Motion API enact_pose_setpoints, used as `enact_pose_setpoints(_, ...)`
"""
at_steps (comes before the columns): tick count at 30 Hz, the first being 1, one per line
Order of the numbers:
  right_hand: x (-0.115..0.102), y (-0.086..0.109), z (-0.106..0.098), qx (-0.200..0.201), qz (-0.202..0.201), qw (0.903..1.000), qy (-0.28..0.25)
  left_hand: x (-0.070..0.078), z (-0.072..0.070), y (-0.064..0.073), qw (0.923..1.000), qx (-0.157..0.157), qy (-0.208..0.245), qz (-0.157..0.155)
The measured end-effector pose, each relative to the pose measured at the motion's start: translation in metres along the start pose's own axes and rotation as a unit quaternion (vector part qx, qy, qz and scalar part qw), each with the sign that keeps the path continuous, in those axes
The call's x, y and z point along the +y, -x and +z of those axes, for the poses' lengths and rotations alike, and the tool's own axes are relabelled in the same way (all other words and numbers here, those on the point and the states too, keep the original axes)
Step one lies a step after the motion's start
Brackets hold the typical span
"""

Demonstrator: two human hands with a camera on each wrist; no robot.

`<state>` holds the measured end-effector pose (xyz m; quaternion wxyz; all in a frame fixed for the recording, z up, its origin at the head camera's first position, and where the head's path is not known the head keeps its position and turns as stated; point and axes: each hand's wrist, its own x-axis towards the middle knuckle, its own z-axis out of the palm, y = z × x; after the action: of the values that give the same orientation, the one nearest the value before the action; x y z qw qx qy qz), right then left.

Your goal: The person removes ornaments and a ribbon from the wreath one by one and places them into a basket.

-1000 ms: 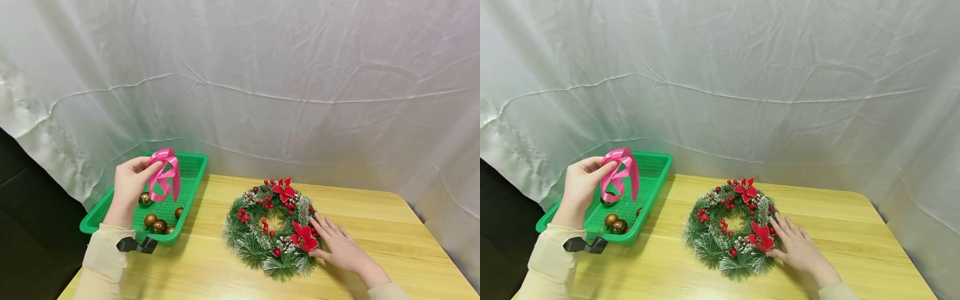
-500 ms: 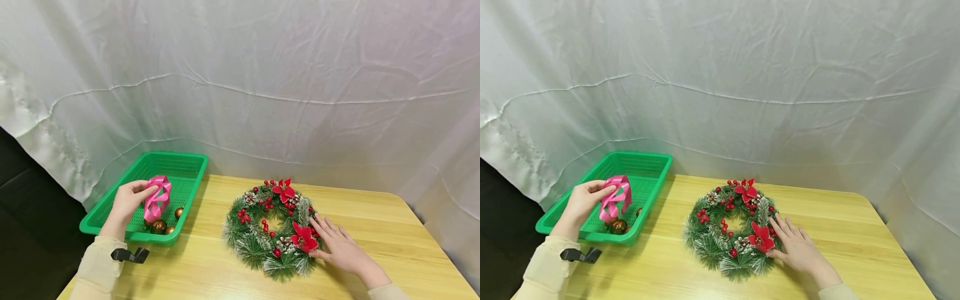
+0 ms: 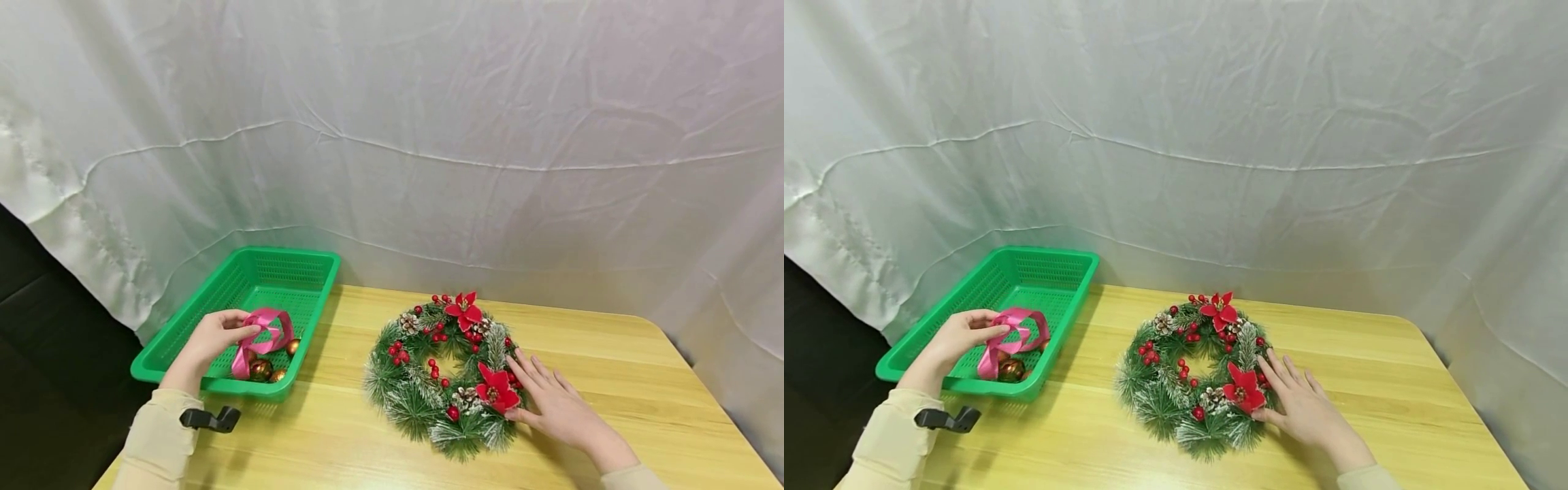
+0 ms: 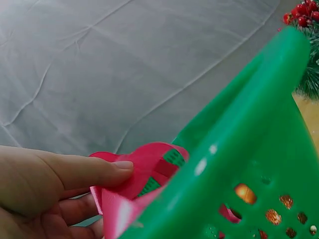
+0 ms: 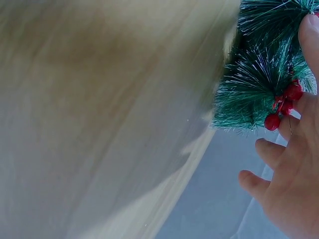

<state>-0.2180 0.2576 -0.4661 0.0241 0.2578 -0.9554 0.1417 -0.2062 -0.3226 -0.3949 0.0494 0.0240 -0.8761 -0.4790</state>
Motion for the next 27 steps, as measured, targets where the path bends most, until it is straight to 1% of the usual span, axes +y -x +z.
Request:
enact_pose_setpoints(3, 0.0001, 0.0000, 0.0005, 0.000, -0.002, 1.0000, 0.003, -0.0041, 0.0003, 0.0000, 1.0000, -0.004, 0.000, -0.001)
enact_pose_setpoints(7, -0.0002, -0.0001, 0.0008, 0.001, -0.002, 1.0000, 0.007, -0.0074, 0.0005, 0.0007, 1.0000, 0.000, -0.006, 0.000)
enact_pose_setpoints(10, -0.0005, 0.0000, 0.0001, 0.001, -0.001, 1.0000, 0.005, -0.0083, 0.0007, 0.0015, 0.9999, 0.002, -0.012, -0.001)
enact_pose_setpoints(17, -0.0012, 0.0006, -0.0010, 0.003, -0.003, 1.0000, 0.001, -0.0092, 0.0020, 0.0027, 0.9997, -0.010, -0.019, -0.009)
enact_pose_setpoints(20, -0.0015, 0.0007, -0.0015, 0.004, -0.003, 1.0000, 0.002, -0.0095, 0.0022, 0.0028, 0.9992, -0.014, -0.036, -0.007)
enact_pose_setpoints(25, -0.0019, 0.0016, -0.0015, 0.006, -0.007, 0.9999, 0.006, -0.0093, 0.0018, 0.0052, 0.9962, -0.027, -0.083, 0.000)
enact_pose_setpoints(27, -0.0020, 0.0022, -0.0013, 0.006, -0.007, 1.0000, 0.004, -0.0090, 0.0012, 0.0067, 0.9944, -0.028, -0.101, 0.000)
